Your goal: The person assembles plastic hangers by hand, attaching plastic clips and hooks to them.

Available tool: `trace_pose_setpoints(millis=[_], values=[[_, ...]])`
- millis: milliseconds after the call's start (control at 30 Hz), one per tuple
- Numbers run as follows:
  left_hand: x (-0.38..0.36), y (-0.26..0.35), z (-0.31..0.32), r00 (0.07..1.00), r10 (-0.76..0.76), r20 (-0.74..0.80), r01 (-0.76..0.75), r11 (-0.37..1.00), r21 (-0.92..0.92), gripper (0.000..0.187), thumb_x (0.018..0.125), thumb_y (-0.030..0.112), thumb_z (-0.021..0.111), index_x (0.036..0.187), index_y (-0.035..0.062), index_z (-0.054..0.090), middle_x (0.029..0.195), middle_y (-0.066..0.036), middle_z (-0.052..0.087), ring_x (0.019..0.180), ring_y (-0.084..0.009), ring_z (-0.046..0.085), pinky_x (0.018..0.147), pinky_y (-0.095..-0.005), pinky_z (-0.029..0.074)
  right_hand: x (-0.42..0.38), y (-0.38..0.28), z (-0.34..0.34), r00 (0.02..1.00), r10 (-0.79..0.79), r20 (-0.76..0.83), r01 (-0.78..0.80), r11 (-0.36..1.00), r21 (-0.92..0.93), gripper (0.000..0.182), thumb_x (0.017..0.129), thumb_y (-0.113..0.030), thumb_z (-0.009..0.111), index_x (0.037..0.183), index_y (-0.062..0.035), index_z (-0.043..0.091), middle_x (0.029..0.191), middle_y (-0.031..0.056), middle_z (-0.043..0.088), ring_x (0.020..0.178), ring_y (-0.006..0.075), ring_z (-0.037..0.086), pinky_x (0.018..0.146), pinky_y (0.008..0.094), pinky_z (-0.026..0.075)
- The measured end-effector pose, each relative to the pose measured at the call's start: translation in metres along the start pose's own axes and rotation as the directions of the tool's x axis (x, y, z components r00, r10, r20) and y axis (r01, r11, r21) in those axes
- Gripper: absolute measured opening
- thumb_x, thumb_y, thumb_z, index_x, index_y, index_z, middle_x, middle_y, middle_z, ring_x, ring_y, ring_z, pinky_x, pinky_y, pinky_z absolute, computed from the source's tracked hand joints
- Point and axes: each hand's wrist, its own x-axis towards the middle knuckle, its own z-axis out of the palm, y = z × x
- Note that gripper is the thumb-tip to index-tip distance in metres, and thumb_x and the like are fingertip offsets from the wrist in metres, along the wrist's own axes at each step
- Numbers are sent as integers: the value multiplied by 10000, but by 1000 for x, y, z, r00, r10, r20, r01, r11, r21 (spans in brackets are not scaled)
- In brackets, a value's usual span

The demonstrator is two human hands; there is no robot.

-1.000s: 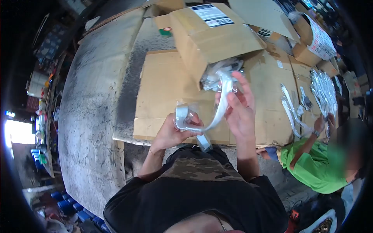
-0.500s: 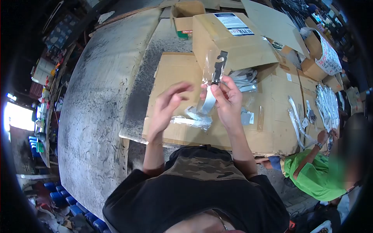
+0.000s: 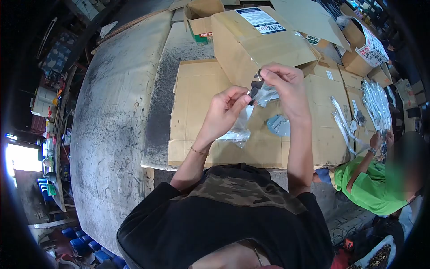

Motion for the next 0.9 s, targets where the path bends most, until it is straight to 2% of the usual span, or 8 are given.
trace_pose_setpoints(millis=[200,400,600,667,700,800,867,900], values=[[-10,-19,-4,997,-32,74,26,997,72,200,884,62,611,1065,-15,576,807,8,581,706,-28,461,624,-195,392,0,15,-4,989,138,47,-143,980,141,105,789,-65,642,830,28,667,677,-12,580,600,42,460,553,197,346],[-10,-14,-1,995,-100,29,95,986,139,206,864,-18,594,1068,-24,570,836,-37,598,679,-71,586,579,-205,459,-9,2,-4,985,173,26,-171,983,-64,115,811,-85,646,856,19,666,684,-15,585,616,44,485,562,196,372],[3,-5,3,998,-7,60,-10,962,273,150,860,-2,608,1004,-28,578,720,-16,586,571,-76,575,494,-210,442,-12,-25,-16,992,-116,53,126,954,-271,84,810,-46,649,877,0,673,784,21,639,688,68,558,577,209,417],[11,-2,4,998,-6,59,-8,969,245,145,857,-3,612,997,-24,581,724,-15,592,565,-77,575,494,-211,445,-12,-34,-21,878,-441,188,476,758,-446,105,804,-46,662,900,-6,671,884,37,656,713,91,586,596,212,443],[14,0,4,999,-12,47,1,976,217,141,854,-4,616,990,-20,585,728,-15,598,559,-79,576,493,-213,448,-12,-36,-23,874,-447,191,482,752,-449,105,804,-46,662,900,-6,671,884,37,656,713,91,586,596,212,443],[25,9,1,1000,21,-1,-20,992,125,181,843,18,638,1006,-43,589,727,-47,635,552,-79,592,473,-228,437,-17,-42,-21,879,-460,127,468,782,-412,120,815,-64,665,913,5,664,929,45,650,742,97,595,640,214,461],[30,24,3,997,72,37,-74,995,67,185,844,-2,628,1015,-37,567,750,-57,647,564,-93,601,487,-228,454,-19,-45,-3,996,-82,-20,79,992,-97,165,834,-94,662,954,19,655,934,42,644,769,85,588,659,214,460],[31,31,5,991,112,78,-113,994,11,194,846,-22,619,1025,-30,545,774,-67,659,576,-107,610,501,-228,471,-19,-39,4,996,-90,-19,87,991,-100,165,834,-94,662,954,19,655,934,42,644,769,85,588,659,214,460]])
